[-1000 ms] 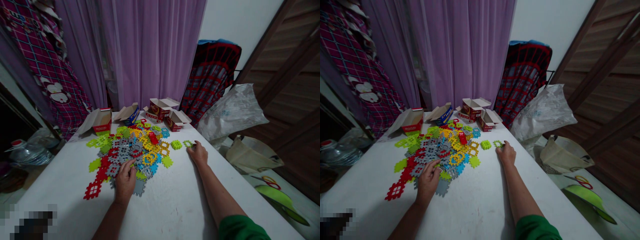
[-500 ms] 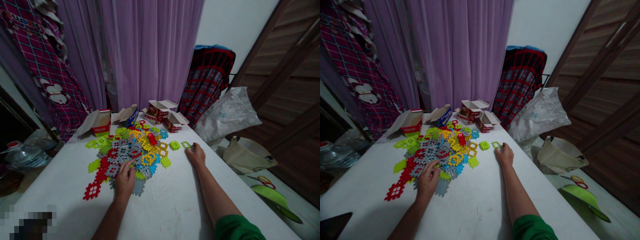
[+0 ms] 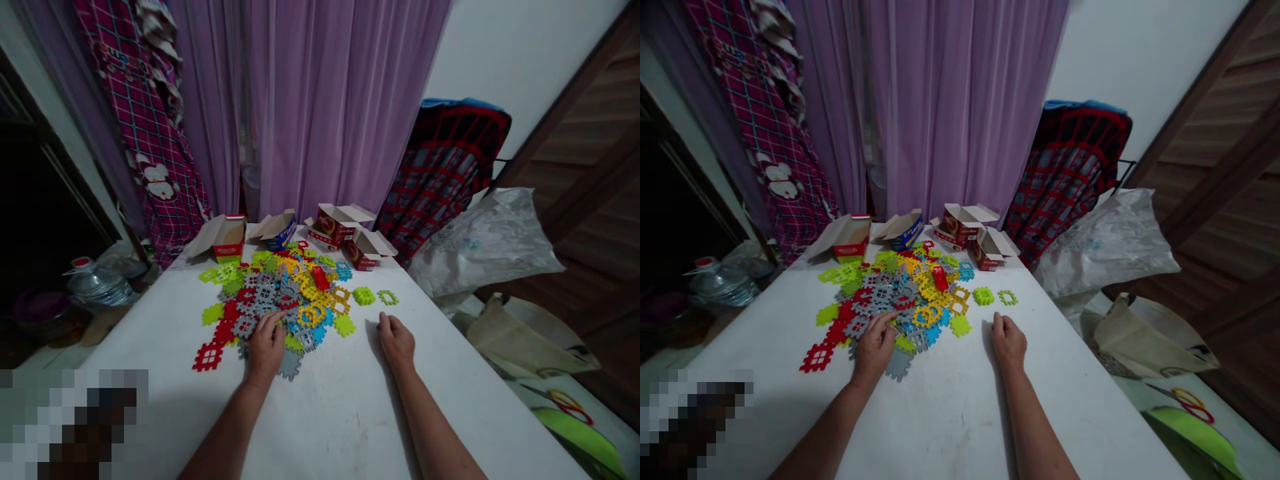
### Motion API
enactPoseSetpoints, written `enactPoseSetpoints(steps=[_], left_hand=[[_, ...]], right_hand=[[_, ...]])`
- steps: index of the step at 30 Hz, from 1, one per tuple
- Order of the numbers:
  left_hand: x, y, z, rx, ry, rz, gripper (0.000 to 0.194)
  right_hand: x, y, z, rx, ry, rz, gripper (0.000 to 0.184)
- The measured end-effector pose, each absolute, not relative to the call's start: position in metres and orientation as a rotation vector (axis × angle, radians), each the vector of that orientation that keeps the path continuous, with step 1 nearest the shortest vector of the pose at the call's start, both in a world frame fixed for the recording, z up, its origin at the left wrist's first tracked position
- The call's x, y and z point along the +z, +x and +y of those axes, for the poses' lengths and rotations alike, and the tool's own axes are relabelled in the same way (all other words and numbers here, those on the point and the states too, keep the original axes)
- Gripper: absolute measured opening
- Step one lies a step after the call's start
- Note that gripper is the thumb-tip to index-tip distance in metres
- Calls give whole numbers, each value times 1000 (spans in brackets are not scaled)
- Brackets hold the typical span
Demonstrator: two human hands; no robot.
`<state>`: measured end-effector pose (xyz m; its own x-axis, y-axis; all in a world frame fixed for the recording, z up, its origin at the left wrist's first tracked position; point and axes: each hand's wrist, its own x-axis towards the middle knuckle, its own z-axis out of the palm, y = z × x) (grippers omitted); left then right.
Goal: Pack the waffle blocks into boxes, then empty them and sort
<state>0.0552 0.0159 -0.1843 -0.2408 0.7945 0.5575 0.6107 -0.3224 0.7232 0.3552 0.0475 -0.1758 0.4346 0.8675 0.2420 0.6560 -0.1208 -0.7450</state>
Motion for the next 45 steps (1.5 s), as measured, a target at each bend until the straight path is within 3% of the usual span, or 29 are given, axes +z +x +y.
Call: enactPoseSetpoints(steps=[8, 15, 25, 29, 33, 39, 45], left_hand=[[-176, 49, 10, 1655, 1564, 1739, 32], [-178, 52, 12, 1658, 1598, 1701, 33], [-183, 52, 14, 1670, 1699, 1703, 32], [-186, 52, 15, 1682, 1693, 1686, 32], [-186, 52, 15, 1655, 1689, 1698, 31], [-184, 52, 14, 1645, 1685, 1697, 30], [-182, 52, 13, 1629, 1702, 1702, 29]], right_hand=[[-165, 245, 17, 200, -1144, -2061, 23], [-152, 220, 8, 204, -1442, -2291, 19], [-154, 206, 6, 258, -1472, -2195, 15], [-153, 237, 20, 379, -1633, -1841, 19], [-157, 287, 37, 146, -1792, -1560, 30], [-173, 303, 27, 62, -1656, -1893, 28], [-178, 308, 29, 135, -1789, -1700, 30]])
